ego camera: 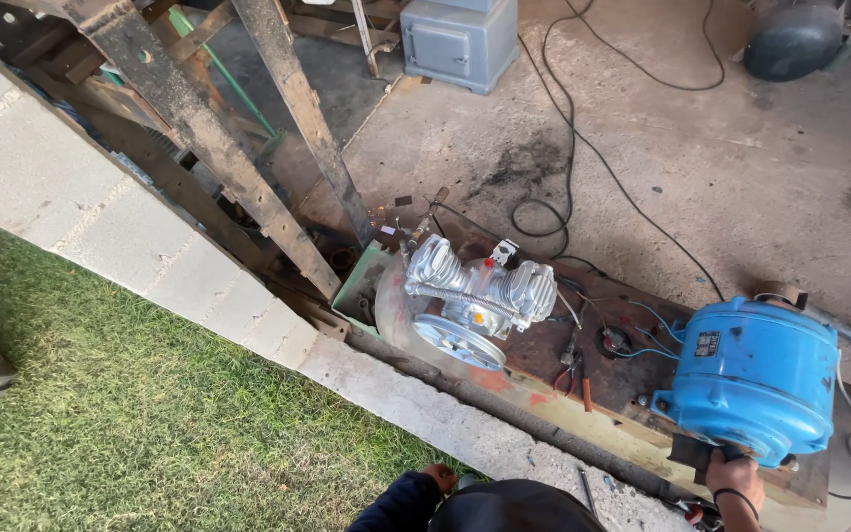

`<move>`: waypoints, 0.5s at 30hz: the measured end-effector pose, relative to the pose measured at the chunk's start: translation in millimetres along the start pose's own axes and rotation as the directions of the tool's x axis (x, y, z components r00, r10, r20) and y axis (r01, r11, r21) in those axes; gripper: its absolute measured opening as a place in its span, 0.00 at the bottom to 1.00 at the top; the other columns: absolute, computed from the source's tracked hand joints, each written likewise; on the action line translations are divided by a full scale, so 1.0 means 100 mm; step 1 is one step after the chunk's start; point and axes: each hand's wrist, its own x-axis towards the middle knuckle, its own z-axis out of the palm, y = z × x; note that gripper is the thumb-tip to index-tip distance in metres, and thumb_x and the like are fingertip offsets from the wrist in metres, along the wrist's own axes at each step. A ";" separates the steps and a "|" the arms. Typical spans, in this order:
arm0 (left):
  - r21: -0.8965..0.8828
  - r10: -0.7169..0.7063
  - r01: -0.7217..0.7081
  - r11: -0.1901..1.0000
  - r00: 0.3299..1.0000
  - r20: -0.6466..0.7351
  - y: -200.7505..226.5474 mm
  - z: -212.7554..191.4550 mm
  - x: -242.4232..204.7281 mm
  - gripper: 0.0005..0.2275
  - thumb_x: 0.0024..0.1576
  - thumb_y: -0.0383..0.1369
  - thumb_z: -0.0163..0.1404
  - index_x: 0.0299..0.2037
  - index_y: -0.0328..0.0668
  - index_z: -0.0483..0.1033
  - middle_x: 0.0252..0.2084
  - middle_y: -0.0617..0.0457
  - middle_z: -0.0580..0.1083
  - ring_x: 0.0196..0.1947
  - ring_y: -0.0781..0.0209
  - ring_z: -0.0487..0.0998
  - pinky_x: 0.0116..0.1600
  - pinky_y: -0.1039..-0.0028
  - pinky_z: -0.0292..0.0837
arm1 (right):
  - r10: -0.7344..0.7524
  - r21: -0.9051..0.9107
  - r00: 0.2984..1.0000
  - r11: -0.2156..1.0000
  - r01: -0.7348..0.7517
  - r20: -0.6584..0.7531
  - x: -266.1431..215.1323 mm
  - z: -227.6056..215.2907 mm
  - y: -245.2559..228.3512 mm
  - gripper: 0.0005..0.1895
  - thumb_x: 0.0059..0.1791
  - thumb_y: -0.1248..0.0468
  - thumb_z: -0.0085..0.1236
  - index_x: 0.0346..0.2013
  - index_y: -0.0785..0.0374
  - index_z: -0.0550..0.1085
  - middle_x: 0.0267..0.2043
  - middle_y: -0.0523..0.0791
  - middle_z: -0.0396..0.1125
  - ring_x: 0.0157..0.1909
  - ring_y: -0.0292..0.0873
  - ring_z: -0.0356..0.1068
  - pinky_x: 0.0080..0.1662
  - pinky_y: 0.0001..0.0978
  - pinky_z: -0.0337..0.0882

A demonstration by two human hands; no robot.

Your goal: The person kneels beside an air compressor motor on a workbench, uses pliers to connect and secure electrical wires to the compressor's terminals, then attaches a power plug and reaches to operate the compressor at the end.

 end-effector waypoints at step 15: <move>0.072 0.035 -0.031 0.997 0.998 -0.054 -0.04 0.05 -0.05 0.16 0.57 0.45 0.56 0.47 0.42 0.83 0.38 0.48 0.82 0.34 0.58 0.83 0.44 0.65 0.80 | -0.055 0.033 0.998 0.998 0.056 -0.029 -0.08 -0.02 0.09 0.38 0.50 0.42 0.60 0.56 0.74 0.71 0.52 0.67 0.72 0.56 0.68 0.71 0.57 0.55 0.70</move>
